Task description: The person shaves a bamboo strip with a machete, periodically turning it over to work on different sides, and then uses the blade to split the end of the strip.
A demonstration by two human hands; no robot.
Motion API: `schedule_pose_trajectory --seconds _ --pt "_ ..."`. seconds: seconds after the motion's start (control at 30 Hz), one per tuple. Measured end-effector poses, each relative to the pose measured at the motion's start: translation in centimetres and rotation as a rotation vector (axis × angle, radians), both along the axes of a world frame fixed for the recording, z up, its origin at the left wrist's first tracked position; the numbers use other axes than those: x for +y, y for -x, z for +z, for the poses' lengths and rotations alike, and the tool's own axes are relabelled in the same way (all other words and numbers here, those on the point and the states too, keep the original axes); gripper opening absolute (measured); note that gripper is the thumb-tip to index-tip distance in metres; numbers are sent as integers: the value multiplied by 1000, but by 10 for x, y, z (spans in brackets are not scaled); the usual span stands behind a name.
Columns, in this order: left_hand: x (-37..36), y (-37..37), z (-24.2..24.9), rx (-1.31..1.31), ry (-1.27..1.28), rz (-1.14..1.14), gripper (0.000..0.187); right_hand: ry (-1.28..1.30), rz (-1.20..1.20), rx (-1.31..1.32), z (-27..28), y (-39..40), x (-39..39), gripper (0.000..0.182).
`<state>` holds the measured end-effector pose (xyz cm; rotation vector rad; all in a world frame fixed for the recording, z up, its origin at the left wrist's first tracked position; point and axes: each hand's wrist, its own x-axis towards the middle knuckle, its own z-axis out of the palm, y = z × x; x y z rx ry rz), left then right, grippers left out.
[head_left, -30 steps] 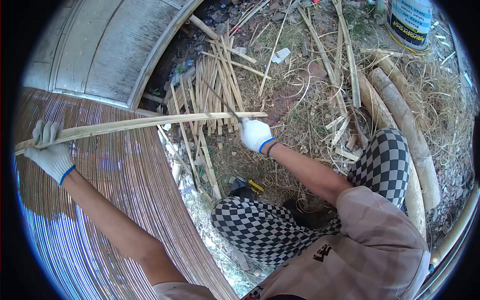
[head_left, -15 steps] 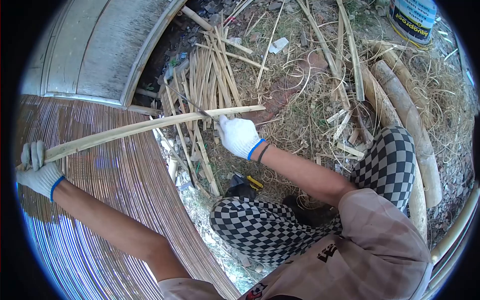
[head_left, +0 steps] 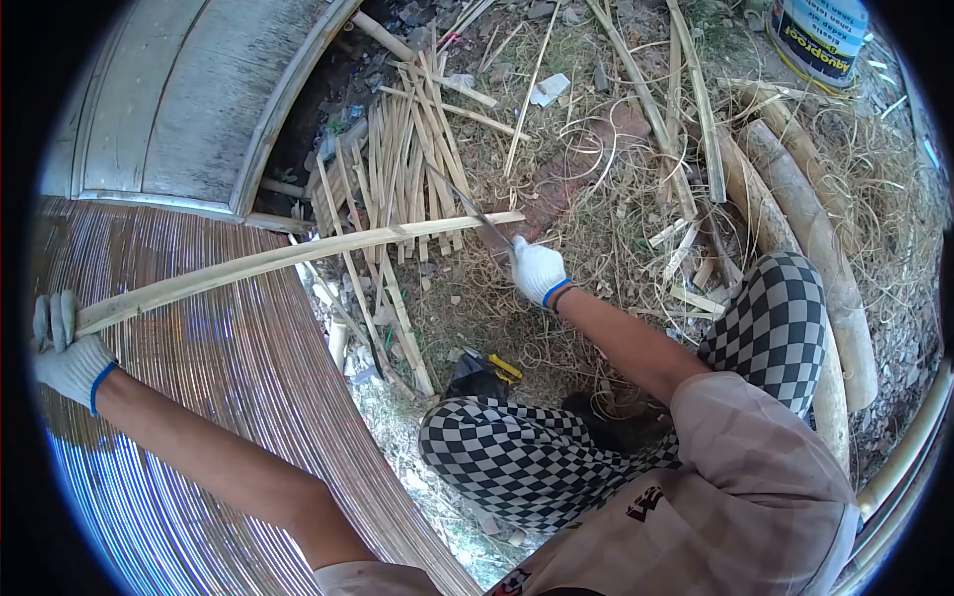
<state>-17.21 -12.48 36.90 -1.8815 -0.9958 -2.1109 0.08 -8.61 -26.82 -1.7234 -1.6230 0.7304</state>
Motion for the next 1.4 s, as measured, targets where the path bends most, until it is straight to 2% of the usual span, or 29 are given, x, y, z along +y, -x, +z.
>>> schedule_pose_trajectory --seconds 0.07,0.1,0.17,0.23,0.27,0.43,0.47,0.5,0.57,0.7,0.83,0.97,1.03,1.07,1.1,1.17,1.2,1.3,1.33,1.4 --pt "2 16 10 -55 11 -44 33 219 -68 45 -54 -10 8 27" --pt "11 48 23 -55 28 -77 36 361 -68 85 -56 -26 4 28" --pt "17 57 25 -105 45 -36 41 348 -65 52 -73 -31 6 31" --pt "23 61 30 -207 41 137 49 318 -67 45 -73 -28 7 39" --pt "27 85 42 -212 114 107 55 313 -63 61 -65 -27 7 41" --pt "23 80 28 -256 189 -321 38 96 -75 109 -2 -19 6 38" --pt "26 87 33 -248 193 -281 27 31 -70 114 18 -15 4 36" --pt "19 88 35 -124 342 -613 23 -33 -63 119 39 -11 4 35" --pt "11 73 29 -11 298 -547 21 -176 -16 143 88 -3 0 33" --pt "5 0 0 -141 40 -249 24 -374 123 242 218 -5 -25 31" --pt "17 -31 -5 -186 -121 0 34 -486 240 263 319 -18 -40 32" --pt "31 -30 -1 -46 -171 33 42 -607 333 244 406 -30 -29 36" --pt "43 -18 6 55 -207 99 47 -600 405 286 449 -38 -33 39" --pt "34 -31 2 11 -210 86 56 -653 393 257 466 -40 -32 41" --pt "34 -35 4 32 -236 126 57 -674 445 232 485 -49 -38 42" --pt "31 -38 3 74 -279 205 58 -416 537 341 518 -60 -55 45" --pt "30 -42 4 36 -230 222 58 -555 485 234 529 -59 -53 47" --pt "40 -46 5 49 -298 293 68 -606 483 145 555 -59 -52 39" --pt "43 -44 8 86 -248 340 65 -687 421 -7 564 -59 -49 48" --pt "41 -57 6 61 -293 255 64 -800 390 -244 580 -62 -59 53"
